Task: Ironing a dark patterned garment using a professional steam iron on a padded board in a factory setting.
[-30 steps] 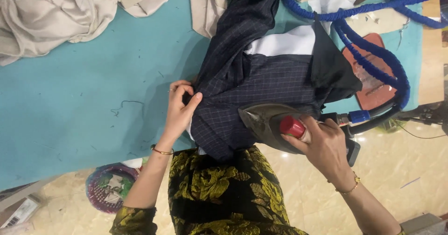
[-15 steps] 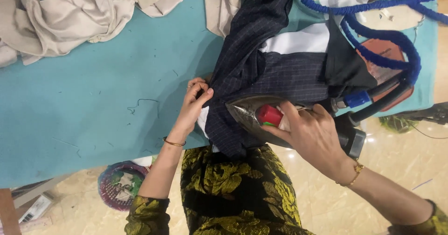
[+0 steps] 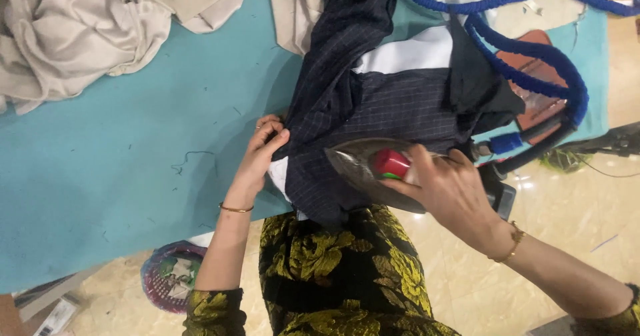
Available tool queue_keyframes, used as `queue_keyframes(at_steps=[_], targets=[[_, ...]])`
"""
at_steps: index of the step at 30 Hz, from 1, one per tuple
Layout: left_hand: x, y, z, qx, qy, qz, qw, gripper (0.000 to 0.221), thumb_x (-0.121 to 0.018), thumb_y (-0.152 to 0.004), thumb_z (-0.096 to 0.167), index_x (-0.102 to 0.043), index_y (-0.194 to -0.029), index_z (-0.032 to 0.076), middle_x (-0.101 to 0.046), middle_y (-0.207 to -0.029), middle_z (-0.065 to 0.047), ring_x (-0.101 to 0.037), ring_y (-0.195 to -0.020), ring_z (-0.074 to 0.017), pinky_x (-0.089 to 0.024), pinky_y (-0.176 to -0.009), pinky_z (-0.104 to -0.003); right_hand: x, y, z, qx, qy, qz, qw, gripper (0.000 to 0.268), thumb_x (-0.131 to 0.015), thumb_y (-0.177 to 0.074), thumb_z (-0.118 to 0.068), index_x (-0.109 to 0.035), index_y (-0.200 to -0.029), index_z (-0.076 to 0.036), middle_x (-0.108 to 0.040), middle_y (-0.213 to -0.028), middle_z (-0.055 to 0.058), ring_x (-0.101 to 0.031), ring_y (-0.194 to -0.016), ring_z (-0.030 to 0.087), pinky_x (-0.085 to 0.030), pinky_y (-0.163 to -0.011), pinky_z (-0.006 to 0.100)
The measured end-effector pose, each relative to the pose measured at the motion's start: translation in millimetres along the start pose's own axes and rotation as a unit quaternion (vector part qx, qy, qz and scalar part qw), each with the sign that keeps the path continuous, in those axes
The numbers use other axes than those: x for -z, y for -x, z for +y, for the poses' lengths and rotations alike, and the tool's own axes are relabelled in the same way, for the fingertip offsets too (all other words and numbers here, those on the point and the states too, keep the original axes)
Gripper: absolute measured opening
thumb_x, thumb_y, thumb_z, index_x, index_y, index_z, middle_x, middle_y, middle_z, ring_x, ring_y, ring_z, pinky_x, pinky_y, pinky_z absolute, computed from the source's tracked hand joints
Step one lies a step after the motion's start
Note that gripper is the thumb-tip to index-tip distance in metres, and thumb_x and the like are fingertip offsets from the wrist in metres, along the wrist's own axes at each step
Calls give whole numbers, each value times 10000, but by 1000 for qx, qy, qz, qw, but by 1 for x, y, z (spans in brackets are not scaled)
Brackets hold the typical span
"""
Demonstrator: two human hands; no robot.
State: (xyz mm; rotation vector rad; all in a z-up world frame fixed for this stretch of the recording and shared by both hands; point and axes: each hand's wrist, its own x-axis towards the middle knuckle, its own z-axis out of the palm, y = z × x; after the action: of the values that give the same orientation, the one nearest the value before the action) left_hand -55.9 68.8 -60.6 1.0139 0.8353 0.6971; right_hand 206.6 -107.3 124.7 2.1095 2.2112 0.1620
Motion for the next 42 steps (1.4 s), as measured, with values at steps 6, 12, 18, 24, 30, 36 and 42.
queue_keyframes(at_steps=[6, 12, 18, 24, 30, 36, 42], targets=[[6, -4, 3, 8, -11, 0, 1000, 253, -706, -999, 278, -529, -955, 102, -412, -1231, -64, -357, -1258, -216, -282, -1087, -402, -36, 73, 60, -117, -13, -38, 992, 585, -636, -845, -701, -576, -1023, -147, -689, -622, 107, -749, -646, 260, -538, -841, 325], [14, -6, 13, 94, -52, -15, 994, 172, -685, -935, 284, -566, -852, 193, -466, -1225, 32, -469, -1246, -125, -291, -1085, -288, -48, 124, 102, -163, 11, -52, 985, 618, -609, -880, -653, -559, -1135, -93, -560, -515, 40, -593, -472, 294, -554, -795, 383], [14, -4, 18, 55, -78, -38, 995, 195, -635, -989, 270, -531, -851, 180, -444, -1072, 43, -432, -1100, -124, -280, -1037, -273, -46, 137, 112, -150, -7, -62, 987, 653, -566, -880, -667, -573, -1187, -91, -729, -765, 63, -703, -653, 236, -515, -792, 360], [16, -3, 12, 61, -83, -14, 995, 160, -631, -992, 279, -561, -896, 171, -450, -1119, 38, -450, -1123, -115, -312, -1037, -266, -41, 126, 110, -137, -45, -35, 989, 680, -553, -870, -696, -587, -1179, -91, -707, -732, 73, -681, -630, 256, -507, -780, 369], [13, 0, 5, 20, -45, -4, 999, 172, -647, -1005, 241, -531, -952, 124, -415, -1214, -11, -404, -1192, -132, -322, -1042, -283, -56, 119, 116, -160, -89, -13, 983, 595, -620, -860, -694, -608, -1099, -149, -734, -696, 119, -769, -720, 267, -496, -839, 389], [10, 1, 8, 29, -45, 3, 999, 167, -633, -1015, 240, -528, -963, 121, -413, -1201, -17, -421, -1147, -128, -337, -994, -269, -78, 118, 133, -209, -116, -18, 971, 579, -622, -911, -646, -604, -1115, -105, -710, -662, 153, -754, -717, 313, -504, -857, 401], [1, 5, 22, 41, -45, 10, 998, 174, -618, -1031, 230, -519, -950, 112, -413, -1186, -20, -433, -1139, -137, -366, -982, -281, -89, 116, 143, -239, -139, -32, 960, 535, -644, -916, -630, -593, -1112, -135, -728, -710, 158, -752, -773, 352, -515, -960, 444]])
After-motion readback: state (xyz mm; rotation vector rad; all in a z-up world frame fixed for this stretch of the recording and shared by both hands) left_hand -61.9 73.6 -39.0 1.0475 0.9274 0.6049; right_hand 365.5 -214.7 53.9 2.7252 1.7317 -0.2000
